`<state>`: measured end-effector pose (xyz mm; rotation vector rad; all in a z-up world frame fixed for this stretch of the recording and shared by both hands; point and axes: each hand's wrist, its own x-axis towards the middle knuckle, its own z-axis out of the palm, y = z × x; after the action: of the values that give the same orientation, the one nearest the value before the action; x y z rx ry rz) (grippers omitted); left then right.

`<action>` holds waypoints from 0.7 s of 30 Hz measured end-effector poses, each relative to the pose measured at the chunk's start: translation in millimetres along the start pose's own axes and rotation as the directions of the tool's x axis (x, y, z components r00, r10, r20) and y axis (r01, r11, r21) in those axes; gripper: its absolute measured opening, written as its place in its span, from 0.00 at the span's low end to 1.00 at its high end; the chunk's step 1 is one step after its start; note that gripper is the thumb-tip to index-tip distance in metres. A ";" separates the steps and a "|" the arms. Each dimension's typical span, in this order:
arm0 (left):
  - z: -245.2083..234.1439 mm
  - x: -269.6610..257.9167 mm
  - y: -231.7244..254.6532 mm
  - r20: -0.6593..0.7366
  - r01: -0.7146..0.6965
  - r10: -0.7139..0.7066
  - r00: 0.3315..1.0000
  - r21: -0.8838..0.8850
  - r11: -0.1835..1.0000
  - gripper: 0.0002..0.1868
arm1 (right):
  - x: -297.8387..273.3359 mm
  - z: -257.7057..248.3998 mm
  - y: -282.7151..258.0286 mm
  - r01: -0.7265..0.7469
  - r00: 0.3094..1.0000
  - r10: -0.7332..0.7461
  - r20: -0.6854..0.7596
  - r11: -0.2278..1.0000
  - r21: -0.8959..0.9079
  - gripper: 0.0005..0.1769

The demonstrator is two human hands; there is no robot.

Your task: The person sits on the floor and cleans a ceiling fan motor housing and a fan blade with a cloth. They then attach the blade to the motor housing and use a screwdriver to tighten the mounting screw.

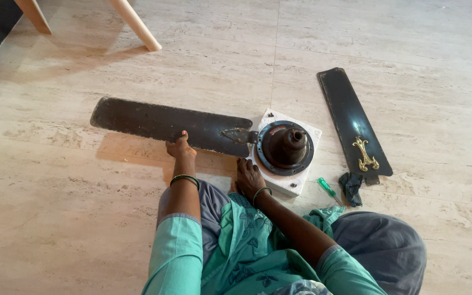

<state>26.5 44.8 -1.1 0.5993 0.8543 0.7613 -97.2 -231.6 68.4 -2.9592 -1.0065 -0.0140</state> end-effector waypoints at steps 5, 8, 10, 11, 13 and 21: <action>-1.2 2.6 10.4 -0.134 0.078 -0.068 0.989 0.067 0.995 0.32 | 5.4 -2.1 0.6 0.008 0.984 -0.011 -0.179 1.000 -0.018 0.41; -0.2 -2.3 12.6 -0.133 0.093 -0.082 0.988 0.078 0.993 0.33 | 7.7 11.4 11.3 0.078 0.967 -0.059 -0.248 0.994 0.070 0.28; 1.0 -4.8 10.9 -0.093 0.059 -0.055 0.994 0.048 0.997 0.28 | 7.9 21.9 18.0 0.119 0.965 -0.091 -0.245 0.988 0.102 0.15; 1.8 -5.5 9.2 -0.073 0.043 -0.041 0.997 0.032 0.999 0.26 | 8.3 26.6 20.7 0.139 0.964 -0.107 -0.243 0.983 0.118 0.09; 1.5 -7.1 5.2 -0.068 0.028 -0.026 0.997 0.033 0.999 0.23 | 8.9 33.0 22.9 0.119 0.972 -0.085 -0.220 0.982 0.144 0.05; -3.5 -9.2 7.5 -0.007 0.017 -0.017 1.000 0.083 0.996 0.18 | 7.9 13.6 26.0 0.096 0.936 0.024 -0.350 0.942 0.322 0.08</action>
<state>17.0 42.6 6.5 0.6632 0.8991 0.7150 -75.1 -247.1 54.6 -2.5090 -0.9071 -0.3250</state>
